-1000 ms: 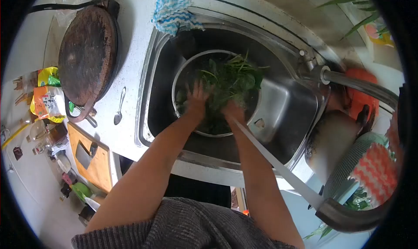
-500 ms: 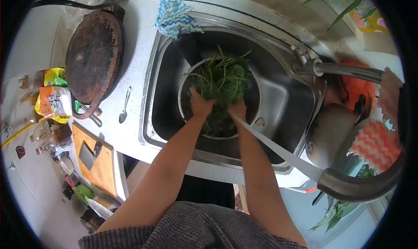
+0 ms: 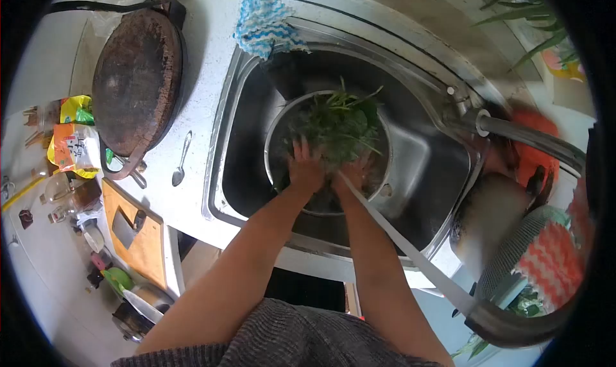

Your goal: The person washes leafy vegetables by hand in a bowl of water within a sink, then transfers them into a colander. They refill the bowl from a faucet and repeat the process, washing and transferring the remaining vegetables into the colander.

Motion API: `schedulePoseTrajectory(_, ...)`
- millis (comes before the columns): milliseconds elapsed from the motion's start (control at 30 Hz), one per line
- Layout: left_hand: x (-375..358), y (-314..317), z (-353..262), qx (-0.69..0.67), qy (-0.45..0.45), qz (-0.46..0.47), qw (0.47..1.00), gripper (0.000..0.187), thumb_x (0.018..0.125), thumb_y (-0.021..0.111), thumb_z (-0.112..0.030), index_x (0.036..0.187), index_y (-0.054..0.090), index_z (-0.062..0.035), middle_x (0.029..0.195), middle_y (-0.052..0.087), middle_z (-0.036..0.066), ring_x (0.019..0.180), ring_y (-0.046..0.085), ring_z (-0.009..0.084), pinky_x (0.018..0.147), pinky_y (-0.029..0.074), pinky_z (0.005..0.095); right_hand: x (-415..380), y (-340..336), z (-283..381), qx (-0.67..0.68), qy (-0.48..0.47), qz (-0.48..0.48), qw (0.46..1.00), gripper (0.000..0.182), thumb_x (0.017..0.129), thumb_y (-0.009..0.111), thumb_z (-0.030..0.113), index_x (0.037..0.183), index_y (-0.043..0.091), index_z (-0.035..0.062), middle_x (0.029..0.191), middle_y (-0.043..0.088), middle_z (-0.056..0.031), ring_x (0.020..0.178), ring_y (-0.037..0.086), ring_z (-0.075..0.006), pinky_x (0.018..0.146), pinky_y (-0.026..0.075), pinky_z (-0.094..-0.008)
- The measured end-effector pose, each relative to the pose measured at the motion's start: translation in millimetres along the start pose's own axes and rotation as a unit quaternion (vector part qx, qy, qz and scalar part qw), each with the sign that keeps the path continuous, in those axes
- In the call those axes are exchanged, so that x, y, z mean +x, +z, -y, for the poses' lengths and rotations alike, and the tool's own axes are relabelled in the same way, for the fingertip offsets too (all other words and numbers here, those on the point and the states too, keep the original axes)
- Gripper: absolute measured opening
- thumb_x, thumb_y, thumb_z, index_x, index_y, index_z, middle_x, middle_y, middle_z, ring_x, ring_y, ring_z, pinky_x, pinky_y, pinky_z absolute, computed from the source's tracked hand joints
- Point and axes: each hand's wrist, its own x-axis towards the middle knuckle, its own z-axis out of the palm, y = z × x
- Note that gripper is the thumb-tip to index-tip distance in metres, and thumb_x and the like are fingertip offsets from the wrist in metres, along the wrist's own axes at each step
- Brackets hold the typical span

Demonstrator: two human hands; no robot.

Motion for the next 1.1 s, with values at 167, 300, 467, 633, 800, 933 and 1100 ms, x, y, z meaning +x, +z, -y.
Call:
schedulePoseTrajectory(167,23.6,-8.3,21.4,-0.184,0.016,-0.108,0.977,0.046,0.073,0.064,-0.014,0.117,0.054,-0.0166,0.133,0.031,0.020,0.119,0.034,0.0430,0.100,0.031,0.0502,-2.9,-19.9,1.5,0.523,0.102,-0.283,0.798,0.058,0.072,0.071,0.022,0.122,0.049,0.0044,0.122,0.046,-0.0288,0.123,0.037,-0.0361,0.103,0.027,-0.0489)
schedulePoseTrajectory(300,-10.6,-47.6,18.1,-0.241,-0.019,-0.177,0.954,0.043,0.072,0.064,-0.011,0.115,0.056,-0.0152,0.125,0.038,0.019,0.114,0.038,0.0427,0.097,0.034,0.0503,-44.2,-67.6,-13.3,0.492,0.155,-0.195,0.834,0.066,0.065,0.075,0.021,0.123,0.048,0.0046,0.129,0.039,-0.0260,0.125,0.032,-0.0382,0.102,0.026,-0.0507)
schedulePoseTrajectory(467,-39.8,-47.5,8.2,-0.101,0.069,-0.184,0.975,0.051,0.080,0.061,-0.027,0.129,0.047,-0.0188,0.138,0.026,0.018,0.126,0.022,0.0456,0.101,0.023,0.0571,-70.4,-56.7,-9.5,0.111,-0.023,-0.284,0.952,0.072,0.071,0.069,0.034,0.132,0.040,0.0080,0.144,0.017,-0.0240,0.134,0.012,-0.0423,0.106,0.018,-0.0533)
schedulePoseTrajectory(633,-7.2,-7.9,21.6,0.049,0.101,-0.052,0.992,0.064,0.085,0.052,-0.049,0.139,0.033,-0.0197,0.149,0.002,0.019,0.134,0.004,0.0443,0.106,0.011,0.0590,-37.9,-27.6,-13.4,0.082,-0.028,-0.175,0.981,0.069,0.076,0.066,0.037,0.135,0.039,0.0128,0.145,0.016,-0.0226,0.134,0.012,-0.0425,0.102,0.026,-0.0528)
schedulePoseTrajectory(800,4.2,-14.3,10.7,-0.002,0.073,-0.042,0.996,0.054,0.075,0.066,-0.026,0.124,0.049,-0.0139,0.139,0.022,0.018,0.125,0.025,0.0432,0.101,0.026,0.0557,23.9,73.5,-21.6,0.144,-0.017,-0.204,0.968,0.058,0.072,0.067,0.026,0.125,0.050,0.0110,0.131,0.038,-0.0228,0.114,0.042,-0.0415,0.093,0.040,-0.0493)
schedulePoseTrajectory(933,13.9,-12.4,17.2,-0.168,0.063,-0.191,0.965,0.045,0.064,0.070,-0.008,0.108,0.056,-0.0064,0.120,0.040,0.017,0.108,0.043,0.0368,0.090,0.039,0.0492,-5.2,-23.3,-16.2,0.318,0.027,-0.239,0.917,0.050,0.065,0.065,0.012,0.114,0.057,0.0086,0.120,0.048,-0.0224,0.100,0.052,-0.0389,0.087,0.043,-0.0478)
schedulePoseTrajectory(1100,-28.7,-59.9,16.5,-0.201,0.060,-0.216,0.954,0.044,0.072,0.067,-0.016,0.114,0.054,-0.0097,0.128,0.037,0.019,0.113,0.040,0.0390,0.093,0.034,0.0516,-76.6,-84.2,-21.2,0.367,-0.001,-0.214,0.905,0.053,0.070,0.066,0.028,0.119,0.052,0.0097,0.126,0.042,-0.0238,0.112,0.042,-0.0425,0.093,0.035,-0.0473)
